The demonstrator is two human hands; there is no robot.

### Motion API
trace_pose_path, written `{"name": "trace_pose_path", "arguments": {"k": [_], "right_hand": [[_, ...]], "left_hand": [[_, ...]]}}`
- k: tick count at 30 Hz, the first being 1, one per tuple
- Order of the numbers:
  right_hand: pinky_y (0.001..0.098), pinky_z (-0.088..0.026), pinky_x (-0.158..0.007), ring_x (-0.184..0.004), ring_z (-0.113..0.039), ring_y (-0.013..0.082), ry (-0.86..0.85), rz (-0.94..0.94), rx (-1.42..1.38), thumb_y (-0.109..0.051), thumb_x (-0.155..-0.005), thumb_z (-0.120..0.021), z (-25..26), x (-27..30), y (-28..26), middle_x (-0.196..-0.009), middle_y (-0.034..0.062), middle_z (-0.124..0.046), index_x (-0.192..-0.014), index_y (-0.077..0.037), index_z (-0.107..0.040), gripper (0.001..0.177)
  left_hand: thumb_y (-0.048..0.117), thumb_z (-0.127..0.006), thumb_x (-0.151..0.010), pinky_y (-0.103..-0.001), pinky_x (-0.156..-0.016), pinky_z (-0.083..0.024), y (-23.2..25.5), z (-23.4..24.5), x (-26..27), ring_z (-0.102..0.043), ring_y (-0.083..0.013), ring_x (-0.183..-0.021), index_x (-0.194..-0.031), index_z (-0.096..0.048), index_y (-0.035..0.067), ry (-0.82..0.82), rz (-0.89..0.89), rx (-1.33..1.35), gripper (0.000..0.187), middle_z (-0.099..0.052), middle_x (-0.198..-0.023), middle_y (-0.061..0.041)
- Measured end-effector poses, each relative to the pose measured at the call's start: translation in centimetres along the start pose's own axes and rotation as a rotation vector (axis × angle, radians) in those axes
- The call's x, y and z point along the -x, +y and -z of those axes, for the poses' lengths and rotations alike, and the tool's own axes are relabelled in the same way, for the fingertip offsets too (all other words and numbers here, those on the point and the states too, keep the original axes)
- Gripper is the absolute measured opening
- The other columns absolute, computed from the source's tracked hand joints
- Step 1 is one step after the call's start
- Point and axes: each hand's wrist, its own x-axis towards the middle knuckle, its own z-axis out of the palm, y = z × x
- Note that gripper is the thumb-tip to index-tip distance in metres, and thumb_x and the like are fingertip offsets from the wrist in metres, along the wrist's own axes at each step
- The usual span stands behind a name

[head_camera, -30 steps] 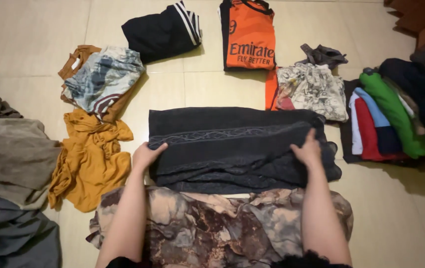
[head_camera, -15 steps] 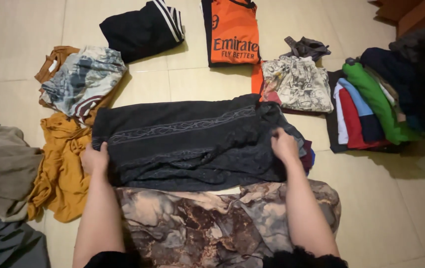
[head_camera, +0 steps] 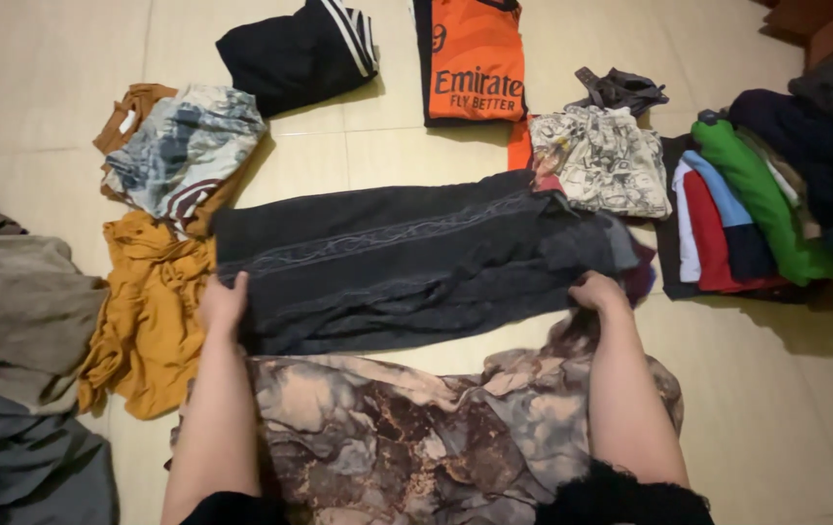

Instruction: Fold various shirts and items of clothing on the floor.

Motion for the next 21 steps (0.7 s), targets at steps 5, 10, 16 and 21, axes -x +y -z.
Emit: {"name": "trace_pose_path", "arguments": {"k": [5,10,16,21], "right_hand": [[0.0539,-0.046,-0.099,-0.122,-0.054,0.0475,0.107,-0.151,-0.006,-0.046,-0.074,-0.09,0.5,1.8,-1.8,-0.139,0.0293,-0.049,-0.139,-0.004,-0.052,0.086],[0.0439,-0.065,-0.085,-0.092,-0.082,0.0335,-0.268,0.231,0.146,-0.038,-0.076,-0.081,-1.8,1.8,-2.4,-0.102,0.0198,-0.082,-0.111,0.001,-0.082,0.052],[0.0385,-0.06,-0.076,-0.088,-0.075,0.0248,-1.058,0.019,-0.272,-0.03,-0.081,-0.078,3.8,9.9,-8.5,-0.095,0.0087,-0.081,-0.096,-0.011,-0.078,0.024],[0.0429,-0.058,-0.088,-0.099,-0.074,0.0327,0.17,0.304,-0.184,-0.034,-0.09,-0.076,2.5,5.8,-6.1,-0.107,0.0158,-0.079,-0.108,-0.011,-0.076,0.029]], "left_hand": [[0.059,-0.079,-0.078,-0.049,-0.099,-0.051,-1.5,-2.1,-0.1,-0.066,-0.0421,-0.117,-0.134,-0.057,0.001,-0.179,-0.055,0.216,0.084,-0.068,-0.124,-0.028],[0.042,-0.093,-0.062,-0.045,-0.094,-0.056,-0.6,0.6,1.6,-0.072,-0.0348,-0.111,-0.127,-0.059,0.001,-0.26,-0.091,0.427,0.085,-0.073,-0.119,-0.021],[0.04,-0.091,-0.075,-0.051,-0.091,-0.053,-0.9,2.8,0.6,-0.069,-0.0397,-0.107,-0.126,-0.067,0.009,0.023,0.032,0.215,0.064,-0.073,-0.117,-0.02],[0.038,-0.092,-0.075,-0.053,-0.086,-0.053,-0.9,3.4,0.4,-0.069,-0.0409,-0.104,-0.126,-0.066,0.011,0.114,0.027,0.237,0.063,-0.073,-0.115,-0.018]]}}
